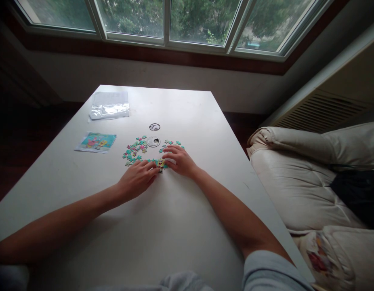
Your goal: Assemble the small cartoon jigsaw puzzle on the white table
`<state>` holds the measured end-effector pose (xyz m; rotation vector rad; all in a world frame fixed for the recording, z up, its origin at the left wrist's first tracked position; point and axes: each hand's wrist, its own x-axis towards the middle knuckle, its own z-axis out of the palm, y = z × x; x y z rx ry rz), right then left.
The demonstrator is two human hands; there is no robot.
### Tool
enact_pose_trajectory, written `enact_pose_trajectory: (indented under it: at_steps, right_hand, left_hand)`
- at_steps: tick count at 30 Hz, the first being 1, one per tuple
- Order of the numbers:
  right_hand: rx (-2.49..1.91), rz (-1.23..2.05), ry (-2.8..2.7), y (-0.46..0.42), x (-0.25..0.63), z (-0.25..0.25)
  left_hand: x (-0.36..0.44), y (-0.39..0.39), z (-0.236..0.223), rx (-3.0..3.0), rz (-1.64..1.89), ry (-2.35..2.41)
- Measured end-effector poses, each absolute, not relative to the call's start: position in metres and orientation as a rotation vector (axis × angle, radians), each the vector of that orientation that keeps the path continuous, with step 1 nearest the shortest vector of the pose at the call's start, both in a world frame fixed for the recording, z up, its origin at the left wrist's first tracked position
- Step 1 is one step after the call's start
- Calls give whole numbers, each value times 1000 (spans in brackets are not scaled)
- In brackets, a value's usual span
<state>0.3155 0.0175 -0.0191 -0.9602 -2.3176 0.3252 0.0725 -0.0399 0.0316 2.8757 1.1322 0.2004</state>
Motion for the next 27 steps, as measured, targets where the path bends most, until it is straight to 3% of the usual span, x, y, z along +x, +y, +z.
enact_pose_trajectory:
  at_steps: [27]
  right_hand:
    - [-860,292,-2425,22,316,-26]
  left_hand:
    - [81,-63,34,3056,-8,1173]
